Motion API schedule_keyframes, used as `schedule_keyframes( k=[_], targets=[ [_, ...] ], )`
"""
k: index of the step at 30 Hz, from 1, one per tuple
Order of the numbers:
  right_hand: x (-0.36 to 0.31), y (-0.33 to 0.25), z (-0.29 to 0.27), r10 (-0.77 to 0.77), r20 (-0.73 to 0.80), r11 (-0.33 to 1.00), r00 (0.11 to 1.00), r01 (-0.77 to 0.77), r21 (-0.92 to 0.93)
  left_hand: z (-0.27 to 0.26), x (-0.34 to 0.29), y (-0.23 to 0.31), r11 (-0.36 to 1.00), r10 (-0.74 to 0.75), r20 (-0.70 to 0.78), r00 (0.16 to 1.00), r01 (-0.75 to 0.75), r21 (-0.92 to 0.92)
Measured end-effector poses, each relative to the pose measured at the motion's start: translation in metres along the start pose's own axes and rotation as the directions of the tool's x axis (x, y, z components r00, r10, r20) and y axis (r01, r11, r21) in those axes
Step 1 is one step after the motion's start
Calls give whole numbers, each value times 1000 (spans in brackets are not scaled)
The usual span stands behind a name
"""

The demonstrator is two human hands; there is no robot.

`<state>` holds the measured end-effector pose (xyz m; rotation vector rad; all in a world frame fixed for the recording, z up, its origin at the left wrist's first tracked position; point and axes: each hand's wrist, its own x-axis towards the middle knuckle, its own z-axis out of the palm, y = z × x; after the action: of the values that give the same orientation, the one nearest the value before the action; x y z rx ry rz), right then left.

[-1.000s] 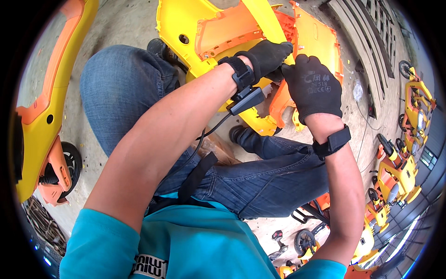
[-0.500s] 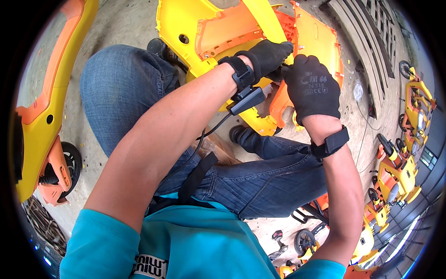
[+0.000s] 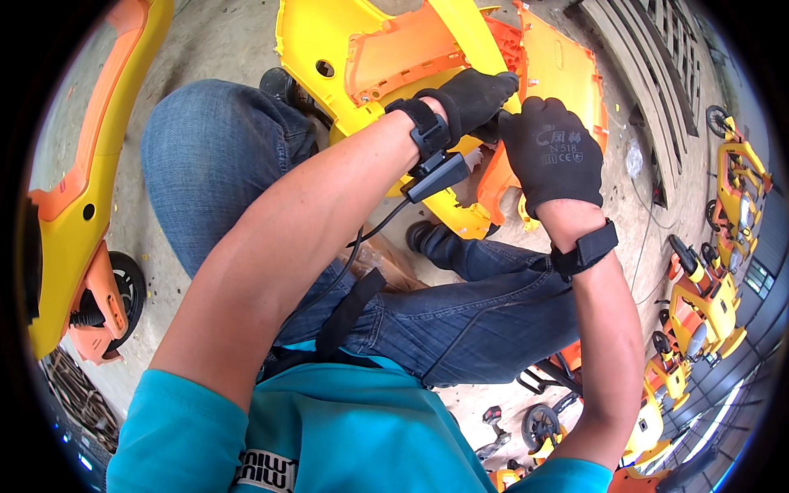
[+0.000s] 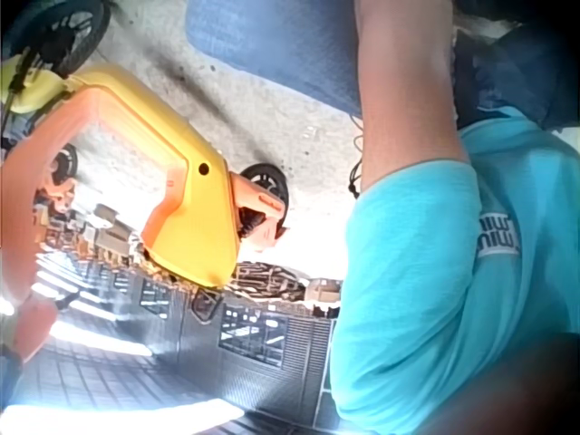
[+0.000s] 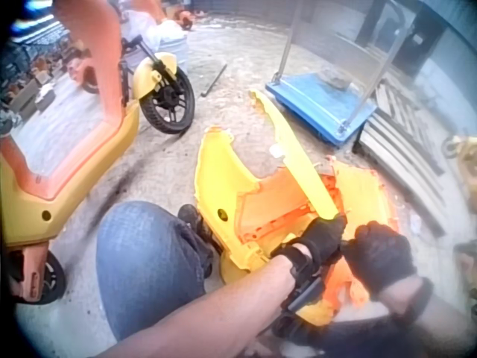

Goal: The person, wearing gloves, assembles yellow plastic body panels for an electric scooter by hand, snapping pieces together and fitting them onto the frame.

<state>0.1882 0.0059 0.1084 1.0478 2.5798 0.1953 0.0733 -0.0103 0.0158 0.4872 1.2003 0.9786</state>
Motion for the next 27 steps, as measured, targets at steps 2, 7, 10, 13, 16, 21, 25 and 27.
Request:
schedule_keyframes(
  k=[2,7,10,13,16,21,25,27],
  targets=[
    [-3,3,6,-45,-87,988,995,57,144,1,0,0,999,14,-10,1000,-14,-36],
    [-4,2,5,-169,-187,972,968,196,133,0,1,-4,995,81,8,997,-80,-59],
    [-3,5,11,-225,-309,954,924,273,122,1,0,-3,994,82,3,997,-81,-69],
    [-3,3,7,-165,-222,979,961,187,81,0,0,-3,998,55,-4,998,-55,-41],
    [-2,1,2,-11,-40,999,999,13,50,0,-2,-3,996,45,-28,999,-46,-72],
    [-5,8,7,-191,-262,961,946,234,145,1,-4,0,993,53,-7,999,-53,-110],
    [-3,6,8,-255,-317,953,913,293,76,-1,-3,-1,994,50,-13,999,-51,-98],
    [-4,5,5,-201,-209,979,957,202,-18,1,-3,0,996,59,-16,998,-60,-61]
  ],
)
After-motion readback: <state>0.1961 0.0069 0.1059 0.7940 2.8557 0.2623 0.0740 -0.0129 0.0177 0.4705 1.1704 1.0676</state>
